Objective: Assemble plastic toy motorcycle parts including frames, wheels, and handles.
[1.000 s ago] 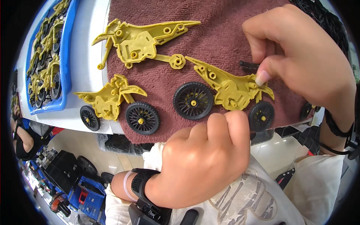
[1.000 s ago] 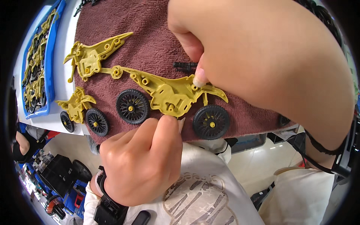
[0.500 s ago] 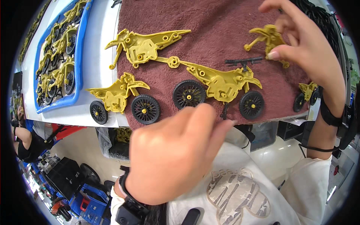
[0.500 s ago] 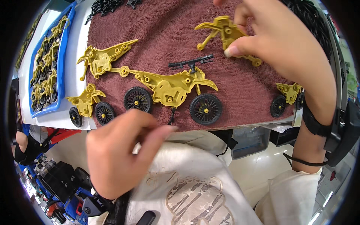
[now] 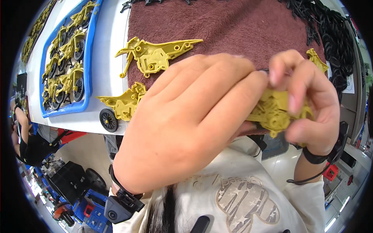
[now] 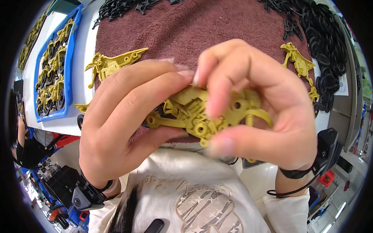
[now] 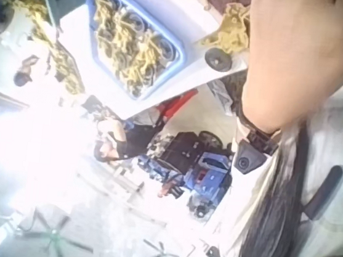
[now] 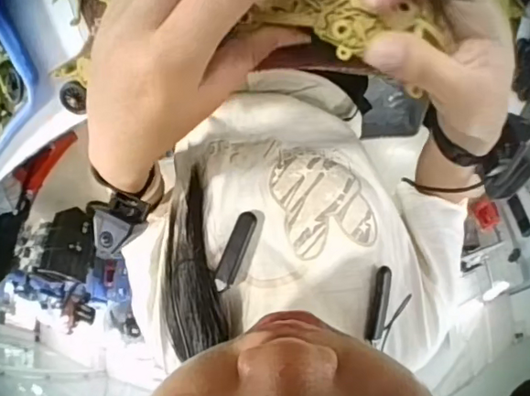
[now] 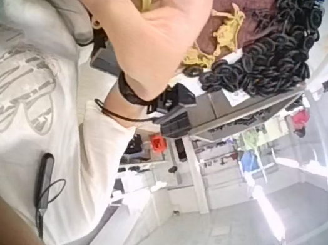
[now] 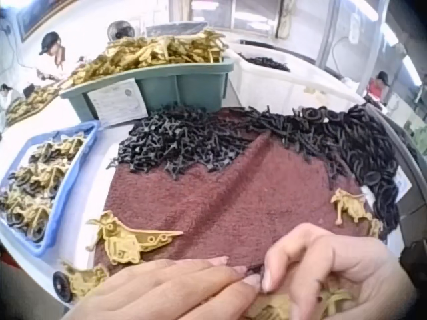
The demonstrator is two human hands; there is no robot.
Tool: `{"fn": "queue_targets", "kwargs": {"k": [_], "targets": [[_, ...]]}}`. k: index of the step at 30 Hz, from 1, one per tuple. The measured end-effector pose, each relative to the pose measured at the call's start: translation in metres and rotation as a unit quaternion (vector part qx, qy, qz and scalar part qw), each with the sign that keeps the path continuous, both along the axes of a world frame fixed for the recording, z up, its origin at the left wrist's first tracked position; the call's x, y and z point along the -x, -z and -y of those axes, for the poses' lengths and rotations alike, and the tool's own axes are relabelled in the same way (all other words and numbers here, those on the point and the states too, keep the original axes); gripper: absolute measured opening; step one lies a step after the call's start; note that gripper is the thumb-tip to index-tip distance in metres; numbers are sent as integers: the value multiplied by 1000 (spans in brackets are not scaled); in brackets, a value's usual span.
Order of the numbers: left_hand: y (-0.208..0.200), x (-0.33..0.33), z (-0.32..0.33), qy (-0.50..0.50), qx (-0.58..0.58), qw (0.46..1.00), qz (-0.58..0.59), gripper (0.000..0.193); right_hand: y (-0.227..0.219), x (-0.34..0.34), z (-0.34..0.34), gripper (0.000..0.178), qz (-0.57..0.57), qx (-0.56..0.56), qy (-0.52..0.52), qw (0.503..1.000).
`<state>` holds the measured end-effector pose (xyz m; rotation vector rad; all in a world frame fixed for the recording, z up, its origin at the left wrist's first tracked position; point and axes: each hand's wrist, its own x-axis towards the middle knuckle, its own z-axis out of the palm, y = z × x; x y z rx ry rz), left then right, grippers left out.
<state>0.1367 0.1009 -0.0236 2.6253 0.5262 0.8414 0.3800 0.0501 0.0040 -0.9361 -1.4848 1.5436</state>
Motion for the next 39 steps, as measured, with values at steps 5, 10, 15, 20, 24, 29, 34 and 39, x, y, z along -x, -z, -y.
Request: {"fn": "queue_targets", "kwargs": {"k": [5,10,15,20,24,29,34,39], "targets": [[-20,-1,21,-87,96,992,-4,55,2,17,5,42,127,-74,89,985],[-11,4,21,-109,37,993,-17,54,9,32,12,36,153,-131,141,969],[-9,3,19,-115,31,993,-27,51,18,29,14,37,272,-231,138,924],[-7,6,22,-125,65,989,-49,49,21,31,17,34,321,-252,121,905],[-10,4,27,-148,81,984,-61,48,22,33,22,34,330,-230,146,904],[-8,0,28,-153,92,983,-53,48,25,38,33,38,339,-198,218,894],[-10,-1,34,-182,74,977,-81,47,18,38,41,42,397,-210,196,872],[-22,0,39,-199,111,971,-72,46,25,61,46,61,69,-103,333,935]]}}
